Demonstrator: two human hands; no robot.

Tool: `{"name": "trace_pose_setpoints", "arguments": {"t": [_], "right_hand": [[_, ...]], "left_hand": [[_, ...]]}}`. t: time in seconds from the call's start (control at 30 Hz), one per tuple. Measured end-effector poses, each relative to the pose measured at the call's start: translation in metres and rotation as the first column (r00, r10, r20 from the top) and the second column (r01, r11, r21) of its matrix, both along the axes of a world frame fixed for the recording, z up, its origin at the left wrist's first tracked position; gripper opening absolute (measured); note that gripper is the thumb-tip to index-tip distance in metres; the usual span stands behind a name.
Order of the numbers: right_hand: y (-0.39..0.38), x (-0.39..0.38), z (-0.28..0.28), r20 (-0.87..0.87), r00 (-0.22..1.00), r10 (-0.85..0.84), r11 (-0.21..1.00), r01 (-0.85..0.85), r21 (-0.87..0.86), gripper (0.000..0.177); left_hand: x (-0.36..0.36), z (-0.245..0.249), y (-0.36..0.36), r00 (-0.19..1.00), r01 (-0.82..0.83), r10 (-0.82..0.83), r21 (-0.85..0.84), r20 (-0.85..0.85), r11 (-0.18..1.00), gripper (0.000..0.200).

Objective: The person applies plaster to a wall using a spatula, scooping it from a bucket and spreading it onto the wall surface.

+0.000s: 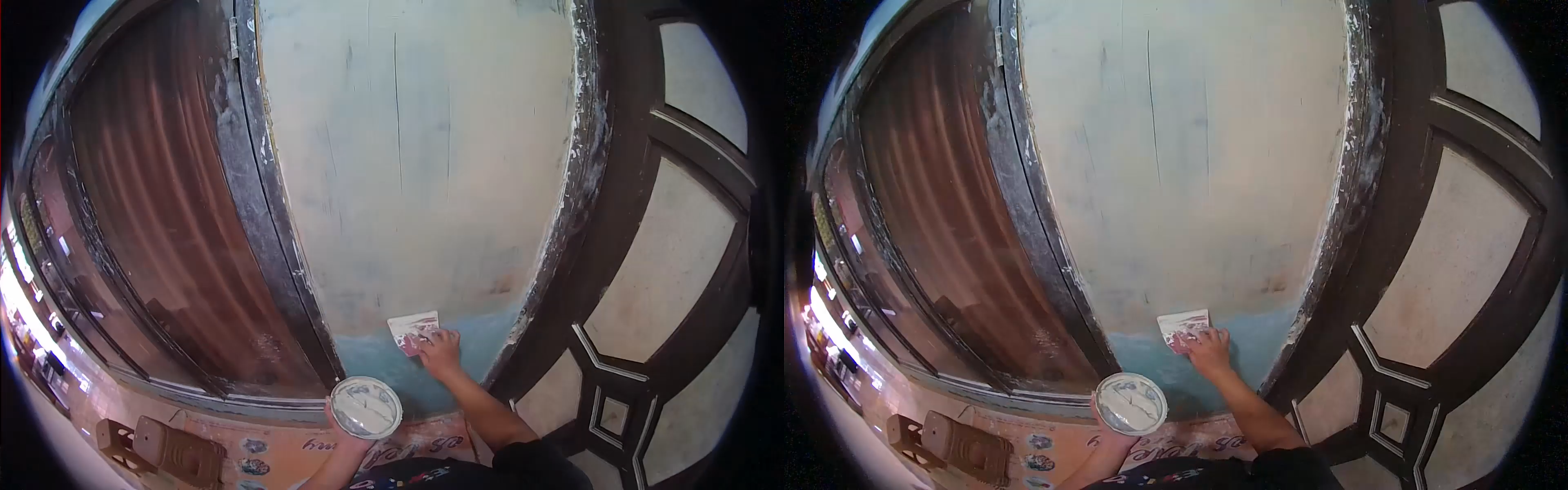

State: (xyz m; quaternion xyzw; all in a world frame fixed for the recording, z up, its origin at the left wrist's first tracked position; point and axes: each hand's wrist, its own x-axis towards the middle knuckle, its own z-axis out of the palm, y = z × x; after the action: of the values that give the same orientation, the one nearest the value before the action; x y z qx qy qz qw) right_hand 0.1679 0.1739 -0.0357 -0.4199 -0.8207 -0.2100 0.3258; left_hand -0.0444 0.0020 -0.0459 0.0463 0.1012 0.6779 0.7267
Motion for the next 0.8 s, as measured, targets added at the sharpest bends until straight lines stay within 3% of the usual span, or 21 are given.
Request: {"name": "trace_pose_setpoints", "arguments": {"t": [0.07, 0.13, 0.2, 0.23, 0.3, 0.33, 0.4, 0.5, 0.6, 0.8], "right_hand": [[-0.008, 0.002, 0.008, -0.137, 0.990, -0.007, 0.990, -0.013, -0.144, 0.032], [-0.018, -0.002, 0.026, -0.223, 0.975, -0.005, 0.981, -0.039, -0.192, 0.040], [-0.023, -0.007, 0.040, -0.606, 0.795, 0.010, 0.952, -0.193, -0.238, 0.026], [-0.025, -0.006, 0.048, -0.602, 0.799, 0.007, 0.950, -0.193, -0.245, 0.026], [-0.036, -0.006, 0.087, -0.779, 0.625, -0.039, 0.849, -0.391, -0.356, 0.022], [-0.038, -0.005, 0.100, -0.776, 0.629, -0.045, 0.842, -0.394, -0.368, 0.022], [-0.040, -0.005, 0.122, -0.890, 0.456, -0.008, 0.751, -0.585, -0.306, 0.025], [-0.043, -0.002, 0.139, -0.922, 0.378, 0.087, 0.727, -0.657, -0.201, 0.029], [-0.053, -0.002, 0.151, -0.935, 0.338, 0.108, 0.736, -0.659, -0.153, 0.028], [-0.052, 0.011, 0.168, -0.917, 0.371, 0.146, 0.786, -0.606, -0.120, 0.021]], "left_hand": [[-0.003, -0.012, 0.008, 0.998, 0.001, -0.005, 0.071, 0.058, 0.997, 0.080], [-0.005, -0.012, 0.009, 0.998, -0.015, 0.014, 0.022, 0.068, 1.000, 0.079], [-0.005, -0.002, 0.011, 0.999, -0.005, 0.002, 0.049, 0.051, 0.999, 0.078], [-0.004, 0.002, 0.012, 0.998, -0.023, 0.021, 0.031, 0.051, 0.999, 0.077], [-0.003, 0.013, 0.015, 0.997, -0.026, 0.023, 0.044, 0.067, 0.999, 0.076], [-0.001, 0.019, 0.017, 0.997, -0.032, 0.029, 0.032, 0.072, 0.999, 0.076], [0.003, 0.033, 0.020, 0.998, -0.048, 0.045, 0.089, 0.041, 0.995, 0.076], [0.011, 0.059, 0.027, 0.998, -0.062, 0.062, 0.120, 0.004, 0.991, 0.077], [0.019, 0.083, 0.036, 0.998, -0.059, 0.060, 0.131, -0.001, 0.990, 0.077], [0.033, 0.117, 0.047, 0.998, -0.044, 0.030, 0.224, 0.062, 0.973, 0.080]]}}
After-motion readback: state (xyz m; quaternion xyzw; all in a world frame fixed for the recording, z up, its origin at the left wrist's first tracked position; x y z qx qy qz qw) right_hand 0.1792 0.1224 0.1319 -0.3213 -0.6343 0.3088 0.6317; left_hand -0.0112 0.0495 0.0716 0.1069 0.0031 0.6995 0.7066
